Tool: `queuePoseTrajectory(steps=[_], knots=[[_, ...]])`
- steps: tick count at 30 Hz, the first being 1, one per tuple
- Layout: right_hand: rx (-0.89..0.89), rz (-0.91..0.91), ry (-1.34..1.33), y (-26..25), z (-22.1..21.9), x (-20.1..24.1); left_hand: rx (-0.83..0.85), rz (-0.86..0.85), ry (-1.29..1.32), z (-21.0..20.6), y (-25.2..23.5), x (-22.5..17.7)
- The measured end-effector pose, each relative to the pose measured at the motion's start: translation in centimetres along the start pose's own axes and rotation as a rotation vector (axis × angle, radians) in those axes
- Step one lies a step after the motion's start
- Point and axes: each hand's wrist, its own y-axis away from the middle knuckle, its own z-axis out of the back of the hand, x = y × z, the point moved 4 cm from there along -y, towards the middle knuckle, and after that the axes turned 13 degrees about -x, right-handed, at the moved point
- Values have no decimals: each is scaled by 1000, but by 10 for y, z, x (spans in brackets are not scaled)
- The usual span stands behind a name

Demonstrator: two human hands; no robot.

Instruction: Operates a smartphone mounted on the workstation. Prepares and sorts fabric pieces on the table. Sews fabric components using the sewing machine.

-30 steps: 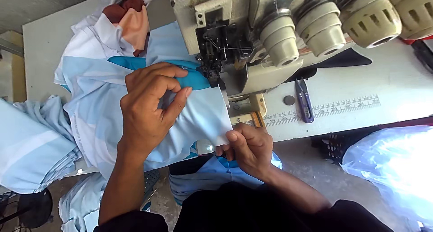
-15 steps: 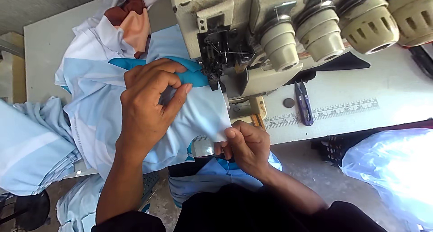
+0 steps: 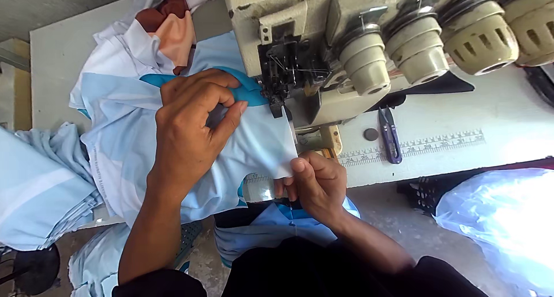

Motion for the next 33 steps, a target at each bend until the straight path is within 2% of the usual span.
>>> queuePoseTrajectory(steps=[14,21,23,26,28,33], knots=[[16,-14,-30,2,0,-3,6,-17,17,-1,-1,2],[-52,-2,-16,-9,-9,-4,-13,-84,66,-7,-16,23],[-66,-9,-3,-8,-9,-4,-14,-126,57,-1,-13,15],[-68,-29,28,-6,-7,-3,100,-188,150,17,6,-11],[-64,-13,82,-8,-7,1,136,-198,122,17,27,-32],[-28,32,287,-17,-3,15,-61,-289,-127,-7,49,-60]])
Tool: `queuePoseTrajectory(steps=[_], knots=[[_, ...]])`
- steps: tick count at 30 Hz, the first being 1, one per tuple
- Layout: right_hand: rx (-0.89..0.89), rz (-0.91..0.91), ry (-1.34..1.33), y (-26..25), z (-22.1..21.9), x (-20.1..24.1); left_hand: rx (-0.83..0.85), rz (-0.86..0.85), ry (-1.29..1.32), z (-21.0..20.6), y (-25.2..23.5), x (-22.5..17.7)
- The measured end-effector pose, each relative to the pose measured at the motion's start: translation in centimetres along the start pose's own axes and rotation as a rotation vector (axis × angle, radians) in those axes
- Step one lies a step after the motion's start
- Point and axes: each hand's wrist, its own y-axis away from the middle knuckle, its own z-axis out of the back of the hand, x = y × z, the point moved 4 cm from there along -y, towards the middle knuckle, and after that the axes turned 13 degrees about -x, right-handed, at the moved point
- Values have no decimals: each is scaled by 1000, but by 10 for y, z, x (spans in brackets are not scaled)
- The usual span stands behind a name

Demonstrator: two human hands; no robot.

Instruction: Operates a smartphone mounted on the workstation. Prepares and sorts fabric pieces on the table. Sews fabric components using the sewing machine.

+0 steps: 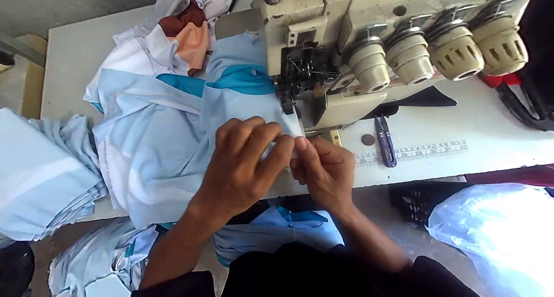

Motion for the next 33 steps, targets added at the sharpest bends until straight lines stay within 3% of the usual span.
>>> queuePoseTrajectory(steps=[6,9,13,16,23,33], knots=[[108,69,90,-13,8,20,-146,50,-18,2,-4,-9],[139,198,94,-24,15,31,-258,206,88,7,-1,-2],[115,328,227,-35,17,45,-297,455,264,8,5,13],[114,376,287,-39,10,49,-312,543,339,8,7,18],[192,418,419,-49,1,53,-278,594,485,7,6,21],[298,346,271,-60,-2,48,-232,613,519,5,0,25]])
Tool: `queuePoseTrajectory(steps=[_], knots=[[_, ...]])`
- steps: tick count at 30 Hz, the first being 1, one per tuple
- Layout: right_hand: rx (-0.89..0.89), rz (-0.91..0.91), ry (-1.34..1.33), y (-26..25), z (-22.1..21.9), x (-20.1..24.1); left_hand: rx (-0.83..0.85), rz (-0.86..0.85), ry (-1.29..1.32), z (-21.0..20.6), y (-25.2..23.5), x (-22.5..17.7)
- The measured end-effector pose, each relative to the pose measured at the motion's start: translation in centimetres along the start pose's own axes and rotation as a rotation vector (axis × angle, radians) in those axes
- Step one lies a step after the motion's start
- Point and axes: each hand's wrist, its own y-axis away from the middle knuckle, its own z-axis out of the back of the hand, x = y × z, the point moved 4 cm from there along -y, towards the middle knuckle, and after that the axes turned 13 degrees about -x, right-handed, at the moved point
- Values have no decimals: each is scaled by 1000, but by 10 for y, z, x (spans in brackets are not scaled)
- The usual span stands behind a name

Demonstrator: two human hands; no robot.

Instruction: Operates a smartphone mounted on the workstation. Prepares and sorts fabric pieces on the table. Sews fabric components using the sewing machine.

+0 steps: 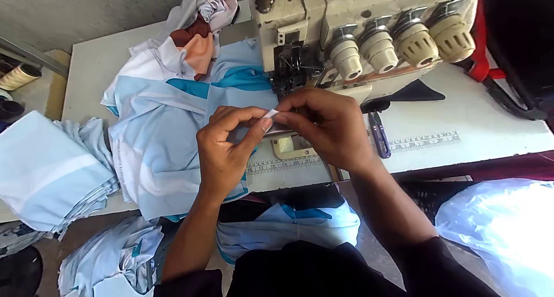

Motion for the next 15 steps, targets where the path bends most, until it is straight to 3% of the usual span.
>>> queuePoseTrajectory(steps=[11,15], knots=[[40,1,-2,-2,2,-2,40,11,61,2,-3,-1],[61,103,87,-3,5,10,68,-64,49,5,-5,-4]])
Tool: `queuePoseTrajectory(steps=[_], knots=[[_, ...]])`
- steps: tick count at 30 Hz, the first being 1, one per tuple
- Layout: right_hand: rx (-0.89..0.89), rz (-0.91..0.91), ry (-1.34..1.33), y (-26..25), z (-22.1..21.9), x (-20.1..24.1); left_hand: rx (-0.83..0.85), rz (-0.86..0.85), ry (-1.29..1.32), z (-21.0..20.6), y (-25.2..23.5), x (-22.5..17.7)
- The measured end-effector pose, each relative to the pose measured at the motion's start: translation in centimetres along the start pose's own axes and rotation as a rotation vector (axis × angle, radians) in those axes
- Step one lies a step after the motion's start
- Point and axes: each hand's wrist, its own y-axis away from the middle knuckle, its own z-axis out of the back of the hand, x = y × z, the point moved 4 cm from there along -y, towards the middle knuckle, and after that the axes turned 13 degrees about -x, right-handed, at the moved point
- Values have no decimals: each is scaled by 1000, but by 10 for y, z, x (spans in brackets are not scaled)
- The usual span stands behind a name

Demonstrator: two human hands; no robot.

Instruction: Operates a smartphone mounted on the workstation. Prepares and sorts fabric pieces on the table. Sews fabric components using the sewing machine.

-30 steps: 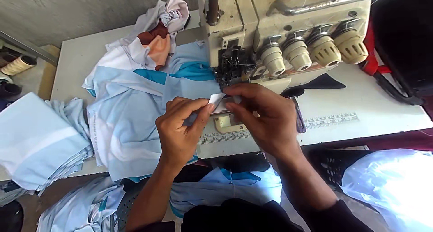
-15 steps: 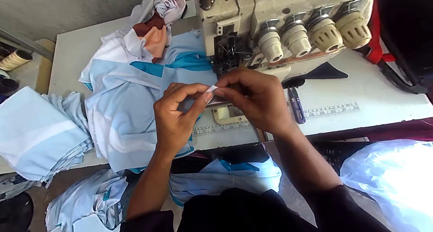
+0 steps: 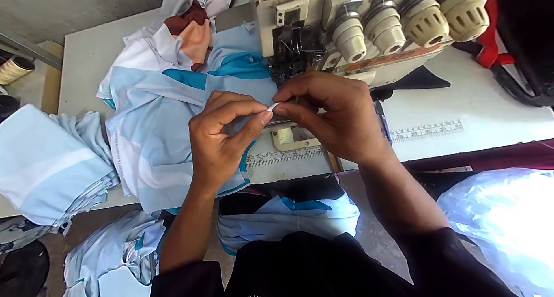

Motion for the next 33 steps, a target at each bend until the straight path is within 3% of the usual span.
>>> queuePoseTrajectory(steps=[7,11,16,26,33], knots=[[-93,400,210,25,6,13,134,-317,-181,-4,1,-9],[-250,370,238,54,-2,0,157,-488,-275,-6,11,-9],[-297,283,221,75,-14,-16,196,-658,-362,-8,27,0],[-234,311,271,63,-5,-24,228,-717,-451,-15,29,0],[-206,363,336,39,-2,-30,297,-588,-410,-12,2,7]])
